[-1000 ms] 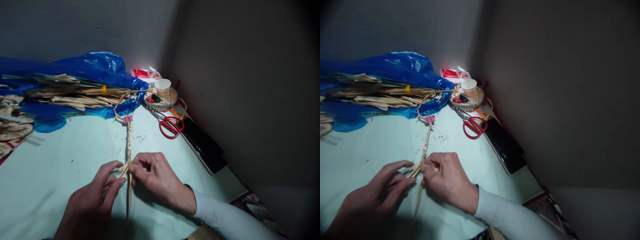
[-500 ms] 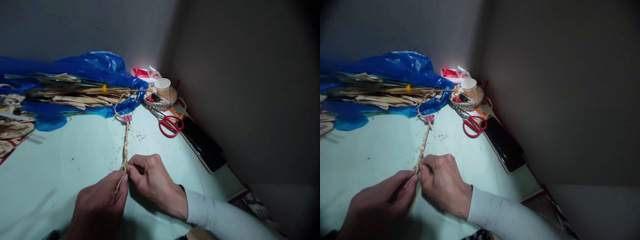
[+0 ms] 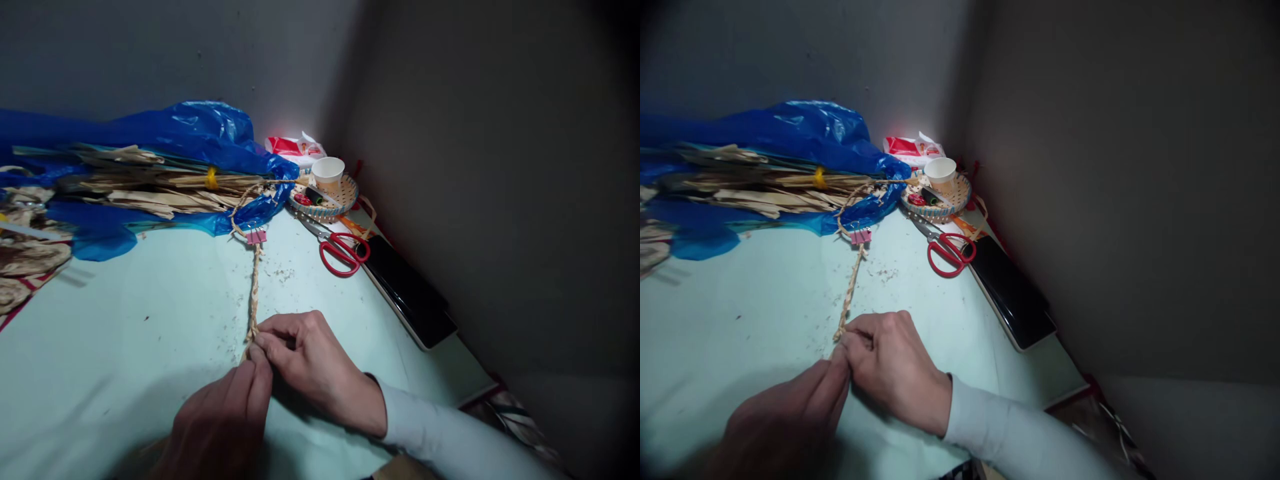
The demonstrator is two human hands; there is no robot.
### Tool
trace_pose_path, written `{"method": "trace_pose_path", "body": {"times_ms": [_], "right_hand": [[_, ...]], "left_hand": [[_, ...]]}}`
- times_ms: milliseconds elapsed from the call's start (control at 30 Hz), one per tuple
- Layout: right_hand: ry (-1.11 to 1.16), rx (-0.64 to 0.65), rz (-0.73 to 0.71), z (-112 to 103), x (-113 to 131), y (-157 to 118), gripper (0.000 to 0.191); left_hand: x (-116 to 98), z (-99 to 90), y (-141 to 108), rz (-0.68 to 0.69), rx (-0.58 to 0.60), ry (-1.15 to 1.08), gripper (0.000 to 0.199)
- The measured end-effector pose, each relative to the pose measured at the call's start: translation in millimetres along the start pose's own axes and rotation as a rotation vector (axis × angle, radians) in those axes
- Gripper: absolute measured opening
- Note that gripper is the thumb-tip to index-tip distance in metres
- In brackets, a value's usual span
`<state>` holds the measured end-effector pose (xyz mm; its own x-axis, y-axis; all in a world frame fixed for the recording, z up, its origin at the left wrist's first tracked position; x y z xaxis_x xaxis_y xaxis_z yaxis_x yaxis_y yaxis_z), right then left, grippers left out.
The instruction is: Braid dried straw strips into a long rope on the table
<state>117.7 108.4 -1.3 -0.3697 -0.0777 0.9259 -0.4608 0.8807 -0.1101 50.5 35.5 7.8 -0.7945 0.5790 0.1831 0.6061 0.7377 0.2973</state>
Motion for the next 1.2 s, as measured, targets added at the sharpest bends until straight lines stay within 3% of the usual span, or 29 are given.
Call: {"method": "trace_pose_path", "body": {"times_ms": [67,167,233,300,333,400,533,633,767,1000,1100,1200], "right_hand": [[0.064,0.009,0.027,1.7,-7.0,1.3,0.026],[0.174,0.021,0.047,1.9,-10.9,2.8,0.024],[0.234,0.036,0.039,1.3,-8.0,3.1,0.026],[0.310,0.047,0.020,0.4,-2.8,2.8,0.027],[0.352,0.053,0.007,0.2,-0.1,2.5,0.028],[0.420,0.074,-0.021,0.9,4.5,1.8,0.030],[0.268,0.067,-0.038,-0.8,4.6,0.1,0.028],[0.110,0.062,-0.049,-1.6,4.6,-2.1,0.021],[-0.022,0.069,-0.073,-0.8,10.5,-5.8,0.009],[-0.423,0.054,-0.020,-3.8,18.9,-11.6,0.013],[-0.593,0.000,-0.099,-3.6,26.9,-15.2,0.019],[-0.661,-0.026,-0.245,4.5,35.8,-20.3,0.015]], "left_hand": [[8.1,-9.8,3.0,-0.043,-0.048,-0.116,0.023],[42.7,-16.1,7.2,-0.213,-0.068,-0.513,0.021],[81.5,-6.5,4.3,-0.525,-0.034,-0.704,0.019],[101.7,20.0,-3.2,-0.823,0.127,-0.994,0.021],[98.3,32.5,-3.0,-0.881,0.219,-1.186,0.026],[79.4,46.6,3.6,-0.871,0.343,-1.548,0.026],[49.9,56.8,7.6,-0.890,0.395,-1.916,0.019],[44.6,61.2,3.2,-0.969,0.371,-1.950,0.025],[49.5,62.6,-1.7,-0.998,0.336,-1.832,0.025],[61.0,51.0,-0.3,-0.981,0.259,-1.529,0.024],[62.4,45.7,2.0,-0.991,0.262,-1.416,0.022],[59.3,43.9,5.4,-0.980,0.252,-1.469,0.019]]}}
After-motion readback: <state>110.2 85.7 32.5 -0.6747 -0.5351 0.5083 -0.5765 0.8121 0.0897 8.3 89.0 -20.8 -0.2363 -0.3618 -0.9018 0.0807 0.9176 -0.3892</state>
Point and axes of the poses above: each hand's wrist, its own y-axis towards the middle knuckle, its own z-axis out of the palm, x = y × z, the point moved 9 cm from there along y, towards the middle knuckle, and after that the axes turned 2 degrees about x, right-handed, at the moved point
